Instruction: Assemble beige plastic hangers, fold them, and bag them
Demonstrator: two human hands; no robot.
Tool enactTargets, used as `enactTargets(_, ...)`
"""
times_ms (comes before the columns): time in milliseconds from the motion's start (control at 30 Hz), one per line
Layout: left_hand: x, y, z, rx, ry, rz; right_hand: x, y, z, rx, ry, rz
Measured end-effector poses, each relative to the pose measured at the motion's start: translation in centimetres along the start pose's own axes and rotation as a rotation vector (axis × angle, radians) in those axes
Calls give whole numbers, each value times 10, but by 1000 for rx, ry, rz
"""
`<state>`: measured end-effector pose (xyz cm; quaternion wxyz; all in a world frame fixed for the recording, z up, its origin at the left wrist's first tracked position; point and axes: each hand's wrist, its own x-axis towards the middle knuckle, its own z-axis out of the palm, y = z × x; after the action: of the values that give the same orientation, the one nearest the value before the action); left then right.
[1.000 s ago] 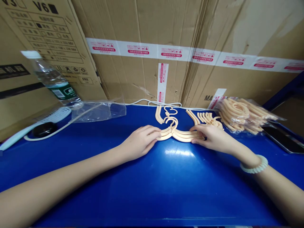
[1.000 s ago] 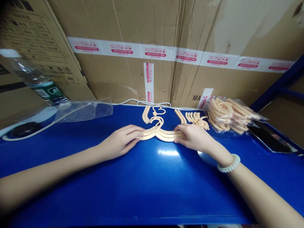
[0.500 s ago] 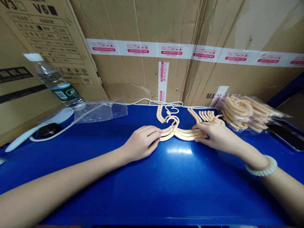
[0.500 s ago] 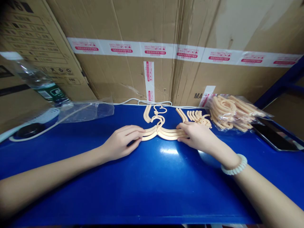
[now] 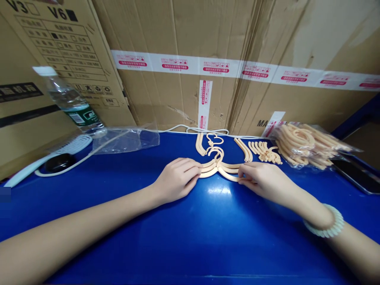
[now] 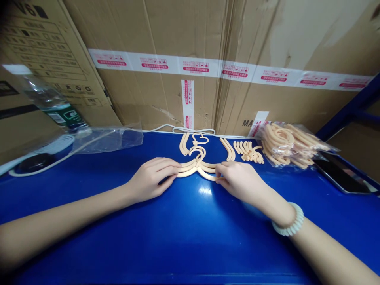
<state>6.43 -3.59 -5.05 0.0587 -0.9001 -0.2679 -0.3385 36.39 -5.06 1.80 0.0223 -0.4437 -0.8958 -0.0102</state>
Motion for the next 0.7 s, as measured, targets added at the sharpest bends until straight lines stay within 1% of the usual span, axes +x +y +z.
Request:
enactTargets(267, 0, 0, 0, 52, 12, -45, 1, 4, 5, -131, 28, 60)
enactTargets(400, 1, 0, -1, 67, 21, -57, 1, 5, 6, -188, 12, 80)
enactTargets(567, 0, -1, -1, 61, 27, -47, 1, 4, 4, -149, -30, 135)
enactTargets(700, 0, -1, 0, 52, 23, -43, 2, 1, 0, -84, -61, 148)
